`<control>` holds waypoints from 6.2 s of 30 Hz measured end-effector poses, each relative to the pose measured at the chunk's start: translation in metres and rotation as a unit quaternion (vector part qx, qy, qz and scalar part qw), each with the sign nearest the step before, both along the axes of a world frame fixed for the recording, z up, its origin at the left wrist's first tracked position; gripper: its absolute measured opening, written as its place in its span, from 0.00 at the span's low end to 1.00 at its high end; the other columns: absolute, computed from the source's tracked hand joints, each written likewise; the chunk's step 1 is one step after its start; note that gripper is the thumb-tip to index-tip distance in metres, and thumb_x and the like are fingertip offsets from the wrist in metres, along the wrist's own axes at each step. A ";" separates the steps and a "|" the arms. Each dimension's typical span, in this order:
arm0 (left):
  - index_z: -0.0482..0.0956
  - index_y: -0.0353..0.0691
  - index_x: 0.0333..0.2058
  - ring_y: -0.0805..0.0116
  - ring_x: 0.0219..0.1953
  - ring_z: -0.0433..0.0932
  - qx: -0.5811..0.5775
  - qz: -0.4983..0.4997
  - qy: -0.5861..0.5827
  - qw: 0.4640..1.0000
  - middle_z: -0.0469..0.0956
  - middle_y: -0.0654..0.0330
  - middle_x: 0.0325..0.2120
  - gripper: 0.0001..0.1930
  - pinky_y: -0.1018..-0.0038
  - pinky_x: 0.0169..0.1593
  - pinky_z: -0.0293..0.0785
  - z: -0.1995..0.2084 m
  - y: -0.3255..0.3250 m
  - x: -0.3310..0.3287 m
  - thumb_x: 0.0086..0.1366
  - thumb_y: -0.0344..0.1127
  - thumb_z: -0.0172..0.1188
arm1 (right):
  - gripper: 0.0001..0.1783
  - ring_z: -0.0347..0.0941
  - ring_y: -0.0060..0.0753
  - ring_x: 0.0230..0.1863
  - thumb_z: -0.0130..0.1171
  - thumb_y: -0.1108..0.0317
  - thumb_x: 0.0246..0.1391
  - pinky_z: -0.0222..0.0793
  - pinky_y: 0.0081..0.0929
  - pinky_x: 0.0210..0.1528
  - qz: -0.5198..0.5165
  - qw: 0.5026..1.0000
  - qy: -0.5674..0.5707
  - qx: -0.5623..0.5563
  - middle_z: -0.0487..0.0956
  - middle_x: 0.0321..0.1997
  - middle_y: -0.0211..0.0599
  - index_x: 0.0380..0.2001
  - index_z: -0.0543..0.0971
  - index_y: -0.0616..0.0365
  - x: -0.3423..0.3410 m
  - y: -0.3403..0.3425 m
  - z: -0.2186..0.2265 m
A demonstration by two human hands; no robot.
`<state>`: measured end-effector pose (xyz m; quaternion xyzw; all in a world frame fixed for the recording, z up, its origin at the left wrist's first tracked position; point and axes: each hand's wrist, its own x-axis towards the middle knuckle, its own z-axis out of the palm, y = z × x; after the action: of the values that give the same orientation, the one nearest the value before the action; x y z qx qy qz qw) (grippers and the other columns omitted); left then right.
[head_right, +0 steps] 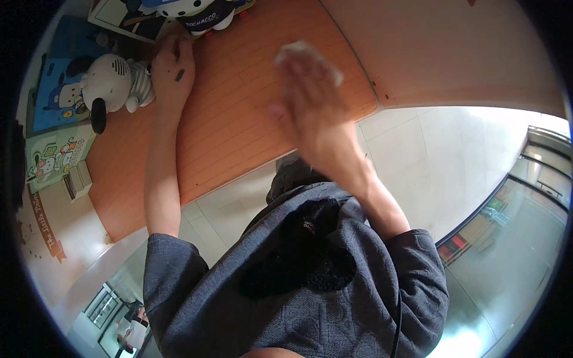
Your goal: Wiping a desk surface with a cloth and moving plush toys to clean underneath them.
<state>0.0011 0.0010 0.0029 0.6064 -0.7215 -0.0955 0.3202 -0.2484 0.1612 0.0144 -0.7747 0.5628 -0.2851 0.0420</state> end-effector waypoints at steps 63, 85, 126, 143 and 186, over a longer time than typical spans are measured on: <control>0.83 0.35 0.39 0.40 0.28 0.80 -0.055 -0.013 0.001 0.998 0.85 0.48 0.27 0.17 0.52 0.36 0.77 -0.002 -0.001 0.000 0.79 0.44 0.56 | 0.33 0.67 0.62 0.78 0.63 0.59 0.69 0.65 0.54 0.78 -0.017 0.997 -0.075 -0.020 0.74 0.74 0.63 0.68 0.75 0.74 0.026 0.003 -0.014; 0.85 0.36 0.47 0.39 0.30 0.82 -0.079 -0.034 -0.015 0.996 0.88 0.46 0.30 0.17 0.53 0.39 0.78 -0.010 -0.008 0.003 0.80 0.44 0.54 | 0.35 0.61 0.57 0.83 0.65 0.57 0.68 0.52 0.55 0.86 0.126 0.987 -0.089 0.051 0.74 0.75 0.56 0.70 0.74 0.69 0.057 0.023 0.001; 0.86 0.35 0.49 0.42 0.39 0.82 -0.026 -0.021 -0.009 0.999 0.88 0.45 0.41 0.18 0.59 0.46 0.78 -0.006 -0.002 0.009 0.78 0.42 0.53 | 0.23 0.67 0.53 0.80 0.63 0.63 0.72 0.66 0.50 0.78 -0.004 0.990 -0.137 0.026 0.78 0.74 0.50 0.63 0.81 0.65 -0.019 -0.003 -0.013; 0.86 0.34 0.48 0.42 0.39 0.83 -0.054 -0.021 -0.019 0.998 0.89 0.45 0.39 0.18 0.57 0.46 0.78 -0.010 -0.009 0.002 0.79 0.44 0.54 | 0.29 0.63 0.56 0.82 0.66 0.58 0.68 0.58 0.57 0.83 0.190 0.967 -0.136 0.099 0.72 0.79 0.49 0.66 0.78 0.63 0.059 0.041 -0.004; 0.85 0.32 0.46 0.46 0.26 0.78 -0.017 -0.008 0.018 1.000 0.84 0.46 0.28 0.16 0.58 0.32 0.73 0.008 0.006 -0.006 0.79 0.40 0.55 | 0.39 0.65 0.60 0.81 0.62 0.54 0.72 0.59 0.54 0.83 -0.038 0.998 0.055 -0.017 0.70 0.80 0.58 0.74 0.70 0.70 0.033 0.012 -0.018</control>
<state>-0.0053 0.0067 0.0110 0.5936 -0.7218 -0.0966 0.3425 -0.2156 0.1730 -0.0039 -0.7680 0.5883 -0.2528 -0.0128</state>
